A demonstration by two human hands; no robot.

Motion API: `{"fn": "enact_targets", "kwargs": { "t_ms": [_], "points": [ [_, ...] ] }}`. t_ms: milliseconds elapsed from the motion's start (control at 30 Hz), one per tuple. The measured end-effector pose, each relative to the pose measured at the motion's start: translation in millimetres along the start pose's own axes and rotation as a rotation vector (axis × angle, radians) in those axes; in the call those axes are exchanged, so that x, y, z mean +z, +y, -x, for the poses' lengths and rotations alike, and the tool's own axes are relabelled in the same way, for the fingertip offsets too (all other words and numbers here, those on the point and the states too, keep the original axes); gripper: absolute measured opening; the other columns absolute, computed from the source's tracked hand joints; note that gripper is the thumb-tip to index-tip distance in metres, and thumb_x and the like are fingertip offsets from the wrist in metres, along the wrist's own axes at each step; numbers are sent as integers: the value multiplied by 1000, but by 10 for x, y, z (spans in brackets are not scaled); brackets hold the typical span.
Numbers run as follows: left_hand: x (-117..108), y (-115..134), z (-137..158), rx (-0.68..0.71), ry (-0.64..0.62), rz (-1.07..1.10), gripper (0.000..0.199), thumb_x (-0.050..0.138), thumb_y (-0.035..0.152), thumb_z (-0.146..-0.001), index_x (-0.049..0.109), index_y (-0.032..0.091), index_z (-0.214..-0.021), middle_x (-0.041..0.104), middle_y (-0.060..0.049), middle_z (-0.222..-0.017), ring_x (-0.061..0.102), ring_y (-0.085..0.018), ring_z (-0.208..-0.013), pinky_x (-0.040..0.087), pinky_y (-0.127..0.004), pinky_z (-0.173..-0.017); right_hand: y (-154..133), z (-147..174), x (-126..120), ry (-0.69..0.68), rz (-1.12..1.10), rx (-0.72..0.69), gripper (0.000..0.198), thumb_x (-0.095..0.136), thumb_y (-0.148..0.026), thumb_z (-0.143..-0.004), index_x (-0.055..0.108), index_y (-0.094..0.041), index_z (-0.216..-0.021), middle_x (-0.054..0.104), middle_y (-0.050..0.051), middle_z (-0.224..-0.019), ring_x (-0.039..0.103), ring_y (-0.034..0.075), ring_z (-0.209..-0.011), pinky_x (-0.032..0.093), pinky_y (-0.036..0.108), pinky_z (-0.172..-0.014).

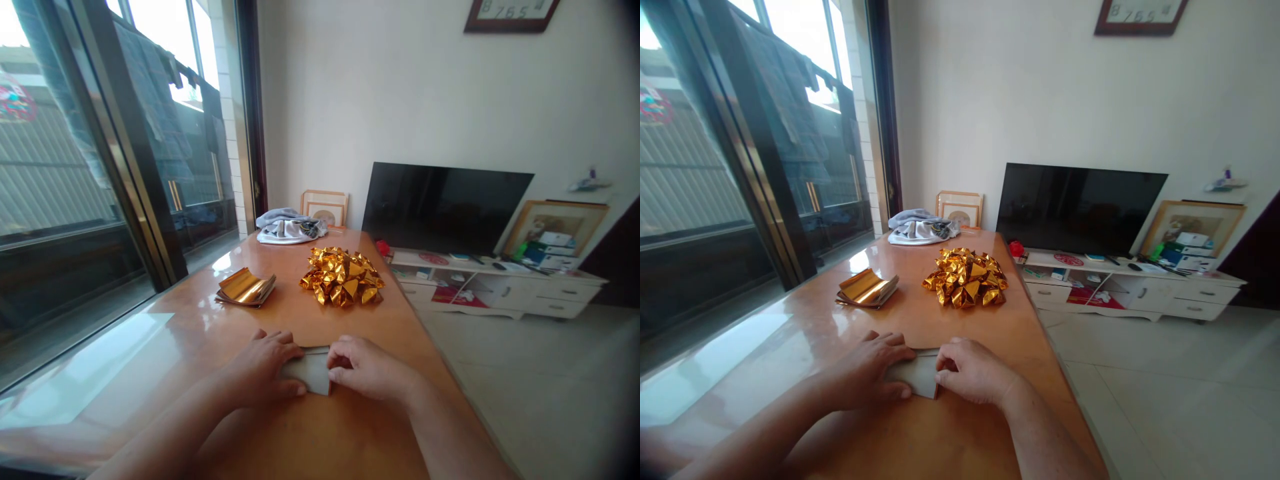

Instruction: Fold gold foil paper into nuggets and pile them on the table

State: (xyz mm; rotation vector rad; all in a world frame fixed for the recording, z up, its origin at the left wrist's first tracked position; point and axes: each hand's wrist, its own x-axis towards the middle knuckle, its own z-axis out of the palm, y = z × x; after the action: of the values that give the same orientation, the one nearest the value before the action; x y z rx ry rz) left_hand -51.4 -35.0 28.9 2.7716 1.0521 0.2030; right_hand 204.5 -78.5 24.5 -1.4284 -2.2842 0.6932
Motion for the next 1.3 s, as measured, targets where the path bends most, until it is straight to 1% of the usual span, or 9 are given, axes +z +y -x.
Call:
{"fn": "enact_targets", "kwargs": {
  "t_ms": [233, 400, 567, 733, 833, 1033, 1133, 1200, 1300],
  "points": [
    [-61, -87, -99, 31, -15, 62, 40, 62, 61, -86, 72, 29, -107, 66, -3, -100, 63, -22, -90, 38, -35, -81, -56, 30, -51, 2, 12, 29, 49, 82, -38, -69, 66, -30, -114, 62, 1, -114, 58, 21, -104, 43, 27, -85],
    [-84, -90, -135, 19, -30, 69, 43, 56, 64, -88, 73, 28, -104, 66, -3, -97, 63, -21, -84, 41, -35, -80, -4, -66, 70, 50, -41, -28, 13, 65, -33, -88, 70, -24, -95, 65, 0, -92, 59, 16, -86, 41, 23, -74],
    [-178, -91, -101, 48, -51, 154, 49, 43, 66, -94, 73, 28, -101, 67, -4, -94, 64, -21, -85, 43, -32, -78, 84, -176, 148, 55, -132, -1, 30, 48, -34, -99, 66, -19, -80, 64, 1, -86, 57, 13, -76, 40, 23, -68],
    [-144, -159, -122, -34, 5, 270, 42, 33, 48, -103, 69, 28, -115, 72, -3, -103, 67, -22, -93, 45, -33, -86, 161, -229, 213, 55, -157, 105, 37, 47, -35, -99, 57, -17, -67, 58, -1, -72, 50, 11, -63, 34, 23, -57],
    [5, -222, -184, -67, 35, 317, 31, 42, 36, -100, 67, 27, -116, 73, -2, -109, 67, -22, -101, 46, -32, -87, 208, -253, 279, 103, -111, 187, 34, 56, -36, -93, 54, -17, -65, 57, -2, -70, 50, 11, -63, 31, 23, -56],
    [200, -266, -210, -145, 93, 314, 39, 54, 17, -84, 60, 25, -123, 73, -3, -106, 67, -22, -97, 46, -32, -85, 113, -219, 319, 281, -8, 344, 20, 71, -37, -83, 59, -22, -89, 61, -4, -72, 54, 13, -64, 33, 23, -57],
    [199, -243, -192, -115, 105, 299, 37, 53, 13, -81, 62, 26, -115, 72, -3, -107, 65, -22, -98, 45, -31, -83, -72, -148, 263, 463, 149, 262, 14, 69, -29, -85, 59, -22, -91, 64, 0, -85, 57, 17, -78, 40, 27, -67],
    [193, -227, -187, -103, 107, 284, 36, 53, 12, -80, 62, 26, -112, 71, -3, -105, 64, -22, -98, 44, -30, -82, -210, -91, 237, 451, 193, 150, 3, 62, -25, -91, 63, -23, -90, 65, 2, -91, 58, 19, -88, 43, 29, -77],
    [189, -214, -185, -91, 107, 268, 36, 53, 12, -80, 61, 25, -112, 70, -3, -104, 63, -22, -98, 43, -31, -82, -374, -14, 262, 348, 240, 9, 11, 59, -24, -94, 66, -25, -102, 67, 2, -102, 57, 21, -97, 44, 33, -89]
  ]
}}
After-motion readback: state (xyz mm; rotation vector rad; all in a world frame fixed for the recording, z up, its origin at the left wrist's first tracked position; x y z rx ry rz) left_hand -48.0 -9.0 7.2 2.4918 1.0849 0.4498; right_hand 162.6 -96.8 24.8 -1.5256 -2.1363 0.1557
